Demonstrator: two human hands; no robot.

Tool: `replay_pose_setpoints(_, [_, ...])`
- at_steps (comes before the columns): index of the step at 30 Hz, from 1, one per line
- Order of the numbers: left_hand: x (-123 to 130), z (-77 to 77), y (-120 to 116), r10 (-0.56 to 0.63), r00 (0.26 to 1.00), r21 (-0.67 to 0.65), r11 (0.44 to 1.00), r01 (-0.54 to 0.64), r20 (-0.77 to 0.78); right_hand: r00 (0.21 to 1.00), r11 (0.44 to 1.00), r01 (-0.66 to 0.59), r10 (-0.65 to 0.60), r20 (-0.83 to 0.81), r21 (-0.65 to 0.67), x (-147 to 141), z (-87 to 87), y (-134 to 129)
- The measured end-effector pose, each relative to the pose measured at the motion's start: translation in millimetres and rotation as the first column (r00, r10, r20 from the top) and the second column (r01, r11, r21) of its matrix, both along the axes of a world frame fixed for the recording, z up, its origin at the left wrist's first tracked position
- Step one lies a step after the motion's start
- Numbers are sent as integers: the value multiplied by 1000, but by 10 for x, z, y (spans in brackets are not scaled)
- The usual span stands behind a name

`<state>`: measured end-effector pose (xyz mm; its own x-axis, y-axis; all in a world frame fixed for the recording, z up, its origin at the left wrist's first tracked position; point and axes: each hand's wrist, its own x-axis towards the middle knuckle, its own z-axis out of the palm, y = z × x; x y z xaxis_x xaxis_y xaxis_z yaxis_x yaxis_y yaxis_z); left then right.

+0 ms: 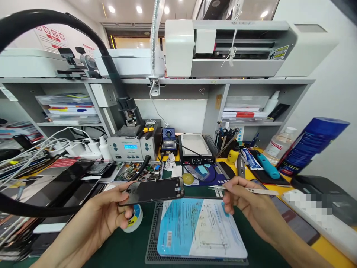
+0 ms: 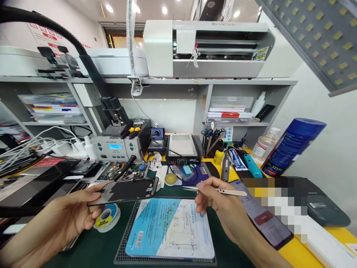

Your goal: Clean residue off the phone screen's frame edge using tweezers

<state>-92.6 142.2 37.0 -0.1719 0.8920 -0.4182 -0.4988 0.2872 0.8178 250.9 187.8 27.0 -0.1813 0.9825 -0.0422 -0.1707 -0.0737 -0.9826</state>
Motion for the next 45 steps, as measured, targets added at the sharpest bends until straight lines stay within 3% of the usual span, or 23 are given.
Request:
replay_pose_setpoints(8, [199, 74, 21, -163, 986, 39, 986, 164, -31, 991, 981, 116, -124, 42, 155, 7, -16, 28])
replay_pose_setpoints(12, [347, 110, 63, -220, 974, 99, 969, 225, -60, 994, 972, -32, 6, 110, 232, 11, -16, -26])
replay_pose_setpoints(17, [462, 100, 124, -275, 957, 140, 948, 286, -91, 948, 915, -251, 167, 271, 316, 27, -1, -121])
replay_pose_setpoints(24, [539, 40, 255, -351, 930, 159, 917, 365, -106, 928, 912, -249, 129, 349, 327, 76, -18, -95])
replay_pose_setpoints(31, [560, 115, 290, -391, 908, 202, 887, 416, -151, 909, 884, -243, 63, 413, 399, 100, -47, -44])
replay_pose_setpoints(34, [517, 92, 266, -444, 869, 275, 827, 491, -218, 857, 872, -229, -31, 515, 433, 107, -55, -71])
replay_pose_setpoints(37, [438, -17, 257, -480, 798, 318, 742, 591, -365, 768, 785, -248, -199, 609, 568, 111, -71, -86])
replay_pose_setpoints(40, [372, -104, 252, -459, 763, 292, 733, 615, -455, 690, 603, -295, -402, 602, 741, 94, -96, -83])
replay_pose_setpoints(42, [360, -101, 239, -448, 770, 314, 728, 609, -454, 654, 508, -311, -499, 569, 803, 72, -124, -87])
replay_pose_setpoints(45, [390, -42, 205, -433, 822, 398, 725, 561, -369, 660, 441, -277, -559, 502, 854, 36, -177, -115])
